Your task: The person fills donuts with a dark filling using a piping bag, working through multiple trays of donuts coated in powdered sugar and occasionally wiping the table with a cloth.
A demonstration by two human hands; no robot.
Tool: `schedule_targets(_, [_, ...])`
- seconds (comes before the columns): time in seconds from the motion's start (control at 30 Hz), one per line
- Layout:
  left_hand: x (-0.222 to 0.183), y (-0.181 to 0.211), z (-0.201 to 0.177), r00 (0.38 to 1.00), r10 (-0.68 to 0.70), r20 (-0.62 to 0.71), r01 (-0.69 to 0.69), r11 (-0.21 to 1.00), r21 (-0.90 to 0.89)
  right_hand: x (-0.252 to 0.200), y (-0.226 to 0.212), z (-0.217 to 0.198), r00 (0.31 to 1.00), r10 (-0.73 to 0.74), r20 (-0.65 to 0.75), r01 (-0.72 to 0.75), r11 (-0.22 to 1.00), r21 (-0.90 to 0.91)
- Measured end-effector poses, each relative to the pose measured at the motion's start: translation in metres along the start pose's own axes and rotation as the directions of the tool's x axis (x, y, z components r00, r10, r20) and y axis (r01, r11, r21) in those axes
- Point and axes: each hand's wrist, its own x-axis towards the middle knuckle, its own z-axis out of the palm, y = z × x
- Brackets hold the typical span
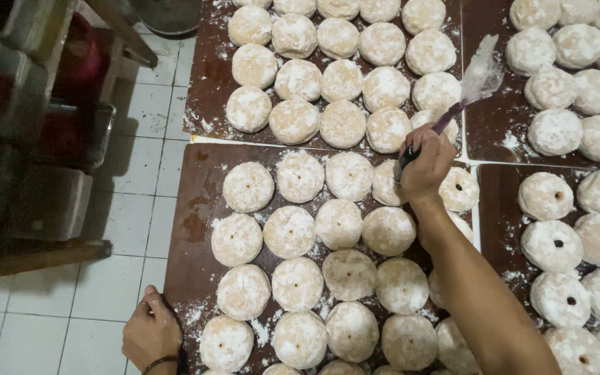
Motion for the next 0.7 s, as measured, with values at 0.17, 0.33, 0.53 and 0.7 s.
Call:
schedule_targets(0.17, [-0.003,0.002,-0.003,1.000,0.009,0.030,-0.009,1.000,0.021,0.005,-0.008,-0.002,0.998,0.006,-0.058,-0.003,0.999,0.046])
schedule_targets(0.33, [0.000,-0.002,0.000,0.999,0.041,0.009,-0.041,0.999,0.016,0.009,-0.016,0.000,0.997,0.031,-0.074,-0.025,0.997,0.079])
schedule_targets(0.53, [-0.001,0.000,-0.001,1.000,0.026,0.011,-0.027,1.000,0.014,0.018,-0.015,-0.005,0.998,0.022,-0.066,-0.016,0.995,0.096])
schedule_targets(0.7, [-0.001,0.004,-0.005,1.000,0.012,0.025,-0.012,1.000,0.018,0.022,-0.021,-0.002,0.997,0.030,-0.073,-0.023,0.995,0.092])
